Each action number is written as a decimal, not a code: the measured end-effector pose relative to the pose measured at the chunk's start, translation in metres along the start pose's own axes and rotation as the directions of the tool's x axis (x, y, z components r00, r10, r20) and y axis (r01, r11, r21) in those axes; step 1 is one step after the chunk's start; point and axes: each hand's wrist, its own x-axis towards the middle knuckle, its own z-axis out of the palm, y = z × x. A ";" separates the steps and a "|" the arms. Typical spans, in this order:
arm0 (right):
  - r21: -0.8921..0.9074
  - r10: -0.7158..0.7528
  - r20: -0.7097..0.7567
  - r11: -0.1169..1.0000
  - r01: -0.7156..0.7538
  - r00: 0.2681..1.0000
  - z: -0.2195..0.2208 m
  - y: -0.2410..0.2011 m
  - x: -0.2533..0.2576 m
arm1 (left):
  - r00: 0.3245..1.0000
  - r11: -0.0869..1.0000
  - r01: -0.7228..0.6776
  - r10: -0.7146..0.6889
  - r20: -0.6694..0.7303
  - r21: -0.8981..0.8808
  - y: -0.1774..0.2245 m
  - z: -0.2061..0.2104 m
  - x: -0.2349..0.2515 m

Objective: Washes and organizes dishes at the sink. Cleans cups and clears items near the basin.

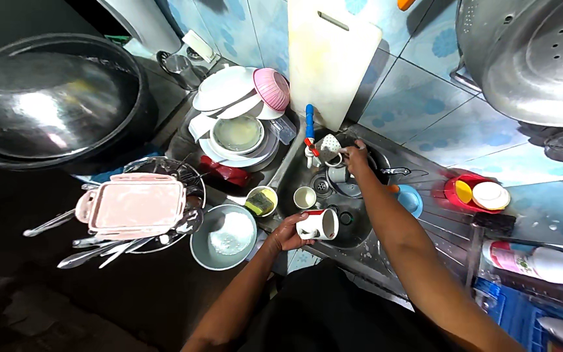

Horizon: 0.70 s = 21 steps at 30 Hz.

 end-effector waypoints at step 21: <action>-0.639 -0.330 0.055 0.713 0.287 0.942 -0.165 0.032 -0.133 | 0.996 0.999 0.020 -0.022 -0.081 -0.025 -0.001 0.000 0.001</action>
